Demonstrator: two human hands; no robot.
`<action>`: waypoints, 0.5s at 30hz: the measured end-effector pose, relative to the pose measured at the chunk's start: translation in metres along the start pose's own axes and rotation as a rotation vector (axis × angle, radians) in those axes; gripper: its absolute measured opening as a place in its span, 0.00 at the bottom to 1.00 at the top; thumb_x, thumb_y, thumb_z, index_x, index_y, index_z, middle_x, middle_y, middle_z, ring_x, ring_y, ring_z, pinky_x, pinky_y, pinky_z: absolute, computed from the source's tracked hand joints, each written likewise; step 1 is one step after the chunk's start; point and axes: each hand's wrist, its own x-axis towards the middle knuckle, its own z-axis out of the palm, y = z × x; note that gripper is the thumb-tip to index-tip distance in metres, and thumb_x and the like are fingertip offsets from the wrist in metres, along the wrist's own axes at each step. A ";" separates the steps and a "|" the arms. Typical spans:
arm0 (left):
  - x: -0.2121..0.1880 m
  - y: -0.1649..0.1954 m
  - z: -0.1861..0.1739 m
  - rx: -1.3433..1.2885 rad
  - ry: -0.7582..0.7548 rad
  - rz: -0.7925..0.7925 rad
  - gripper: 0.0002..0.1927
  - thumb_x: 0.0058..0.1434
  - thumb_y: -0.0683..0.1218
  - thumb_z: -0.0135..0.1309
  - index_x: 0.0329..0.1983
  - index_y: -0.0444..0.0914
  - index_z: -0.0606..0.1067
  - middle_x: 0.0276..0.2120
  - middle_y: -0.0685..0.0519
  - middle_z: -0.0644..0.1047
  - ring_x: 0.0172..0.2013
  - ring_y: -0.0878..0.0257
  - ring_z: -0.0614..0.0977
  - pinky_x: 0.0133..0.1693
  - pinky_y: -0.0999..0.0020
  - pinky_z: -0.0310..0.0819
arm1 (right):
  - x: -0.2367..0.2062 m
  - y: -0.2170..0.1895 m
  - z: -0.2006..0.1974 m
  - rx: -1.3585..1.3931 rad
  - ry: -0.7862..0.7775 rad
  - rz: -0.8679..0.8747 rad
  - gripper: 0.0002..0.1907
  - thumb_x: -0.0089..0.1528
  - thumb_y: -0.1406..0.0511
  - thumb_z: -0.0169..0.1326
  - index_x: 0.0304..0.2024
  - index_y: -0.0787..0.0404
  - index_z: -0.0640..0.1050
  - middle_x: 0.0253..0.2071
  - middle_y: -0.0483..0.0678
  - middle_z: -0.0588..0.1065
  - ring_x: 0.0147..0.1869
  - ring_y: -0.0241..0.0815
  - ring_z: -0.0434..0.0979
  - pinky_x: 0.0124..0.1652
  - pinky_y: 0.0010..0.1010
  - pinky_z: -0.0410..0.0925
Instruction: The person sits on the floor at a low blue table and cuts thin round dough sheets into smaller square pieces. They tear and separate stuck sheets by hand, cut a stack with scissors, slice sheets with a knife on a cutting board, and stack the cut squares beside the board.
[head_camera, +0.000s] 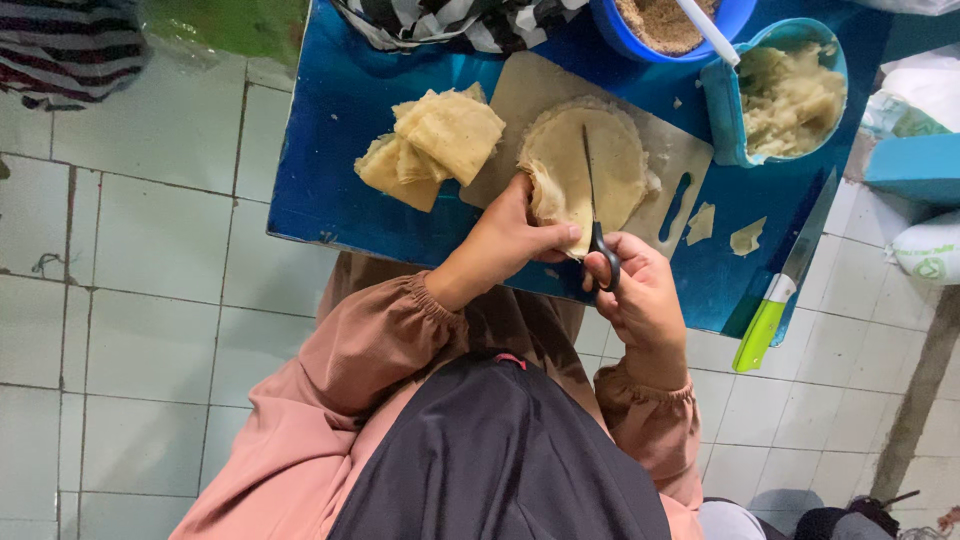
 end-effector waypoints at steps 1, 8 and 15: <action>0.000 0.000 0.000 0.002 -0.006 0.006 0.33 0.57 0.41 0.65 0.62 0.33 0.63 0.49 0.50 0.76 0.43 0.65 0.83 0.35 0.70 0.86 | 0.001 0.000 0.000 -0.003 -0.004 0.007 0.15 0.64 0.64 0.62 0.46 0.69 0.75 0.28 0.46 0.74 0.17 0.24 0.60 0.16 0.17 0.49; -0.004 0.003 0.000 -0.007 -0.044 -0.021 0.33 0.57 0.43 0.64 0.63 0.32 0.62 0.48 0.48 0.77 0.42 0.64 0.84 0.35 0.70 0.86 | 0.012 -0.021 -0.002 -0.060 -0.034 0.012 0.15 0.63 0.65 0.61 0.46 0.69 0.74 0.28 0.50 0.76 0.15 0.26 0.61 0.15 0.18 0.51; -0.003 0.004 -0.003 -0.046 -0.042 -0.044 0.34 0.57 0.43 0.64 0.63 0.32 0.62 0.48 0.47 0.77 0.41 0.63 0.84 0.35 0.69 0.86 | 0.025 -0.032 0.001 -0.082 -0.039 0.027 0.17 0.63 0.65 0.62 0.48 0.68 0.73 0.30 0.49 0.75 0.19 0.24 0.61 0.17 0.17 0.50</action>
